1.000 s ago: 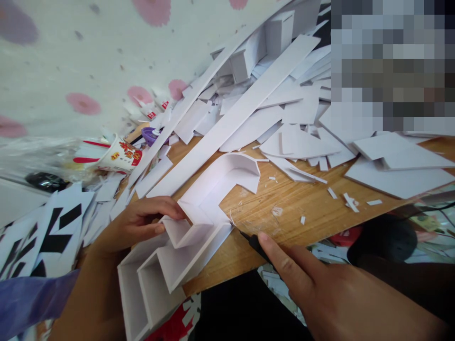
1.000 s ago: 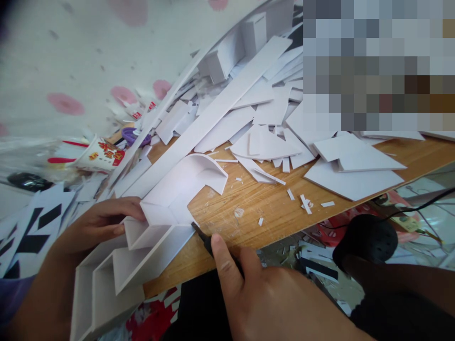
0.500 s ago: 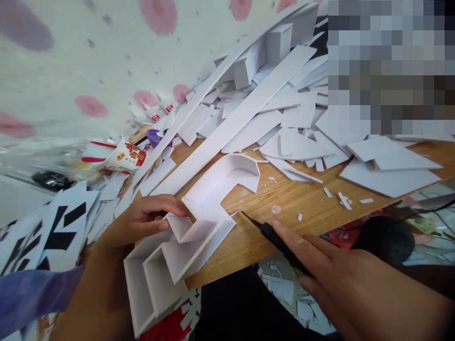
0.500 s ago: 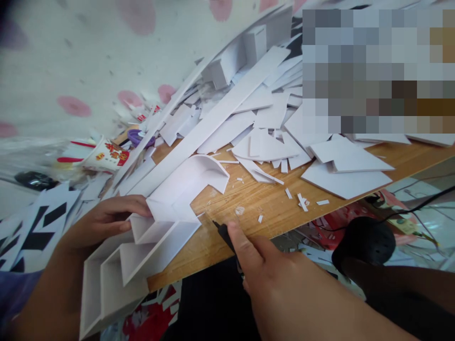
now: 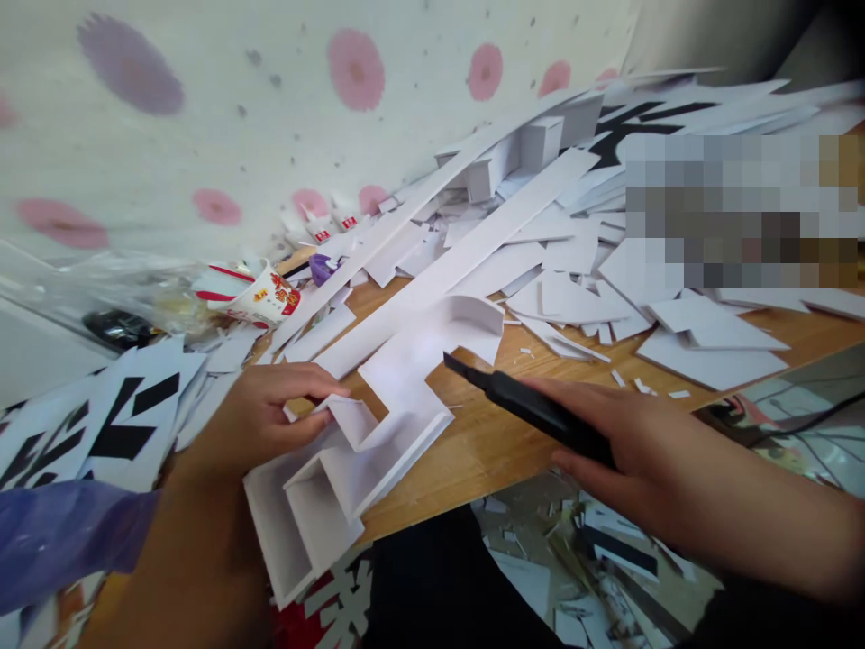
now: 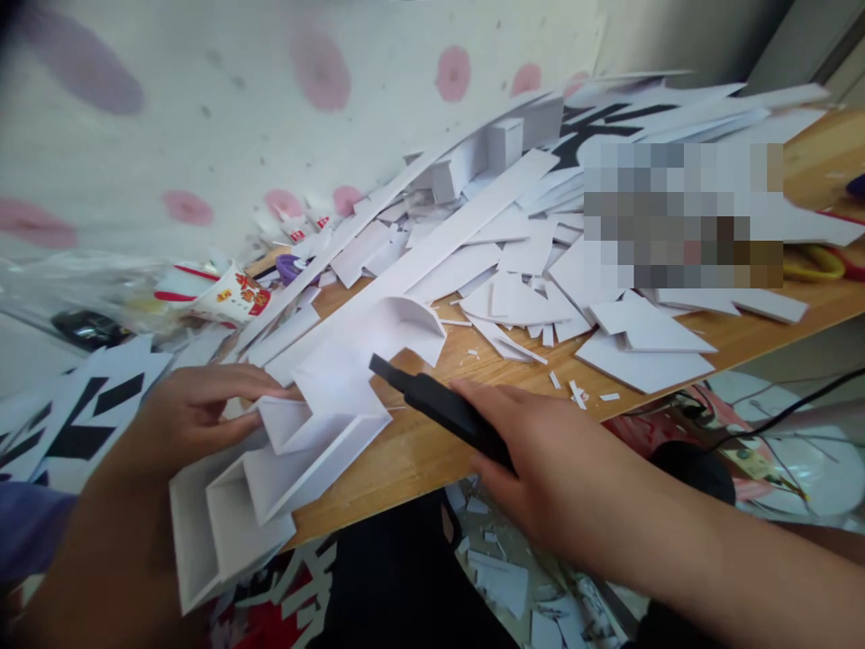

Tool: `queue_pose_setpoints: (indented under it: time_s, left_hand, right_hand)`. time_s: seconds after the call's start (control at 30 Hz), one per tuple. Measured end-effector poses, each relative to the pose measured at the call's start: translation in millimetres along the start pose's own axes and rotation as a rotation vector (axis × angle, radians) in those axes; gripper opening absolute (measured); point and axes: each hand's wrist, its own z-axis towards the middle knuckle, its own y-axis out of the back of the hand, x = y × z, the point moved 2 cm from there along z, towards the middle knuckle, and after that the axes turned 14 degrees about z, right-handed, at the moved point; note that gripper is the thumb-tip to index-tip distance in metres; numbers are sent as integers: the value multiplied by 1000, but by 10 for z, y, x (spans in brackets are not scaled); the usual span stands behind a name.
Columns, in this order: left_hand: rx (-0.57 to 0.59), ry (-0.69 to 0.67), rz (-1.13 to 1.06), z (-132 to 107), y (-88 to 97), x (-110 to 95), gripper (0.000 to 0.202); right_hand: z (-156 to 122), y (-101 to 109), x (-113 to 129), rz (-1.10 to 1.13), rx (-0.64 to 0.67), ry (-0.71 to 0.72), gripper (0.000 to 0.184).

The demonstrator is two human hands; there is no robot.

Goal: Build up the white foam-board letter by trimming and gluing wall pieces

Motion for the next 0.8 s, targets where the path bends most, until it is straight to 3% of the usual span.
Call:
queue_pose_setpoints:
  time_s: [0.1, 0.17, 0.3, 0.43, 0.53, 0.6, 0.8]
  left_hand:
    - [-199, -105, 8, -114, 130, -42, 18]
    - [-224, -150, -2, -164, 173, -65, 23]
    - [-179, -153, -15, -194, 199, -64, 16]
    - [-76, -14, 9, -207, 177, 76, 15]
    - [-36, 79, 20, -206, 157, 204, 17]
    - [-26, 136, 10, -194, 144, 268, 19]
    - [-3, 175, -103, -167, 95, 330, 20]
  right_hand:
    - [50, -18, -9, 139, 20, -88, 31]
    - [75, -52, 6, 179, 18, -90, 24]
    - [95, -104, 84, 147, 102, -36, 19]
    - [118, -36, 166, 63, 228, -33, 14]
    - [206, 1, 213, 9, 218, 40, 28]
    - [292, -55, 245, -64, 245, 125, 35]
    - [464, -395, 380, -255, 464, 262, 31]
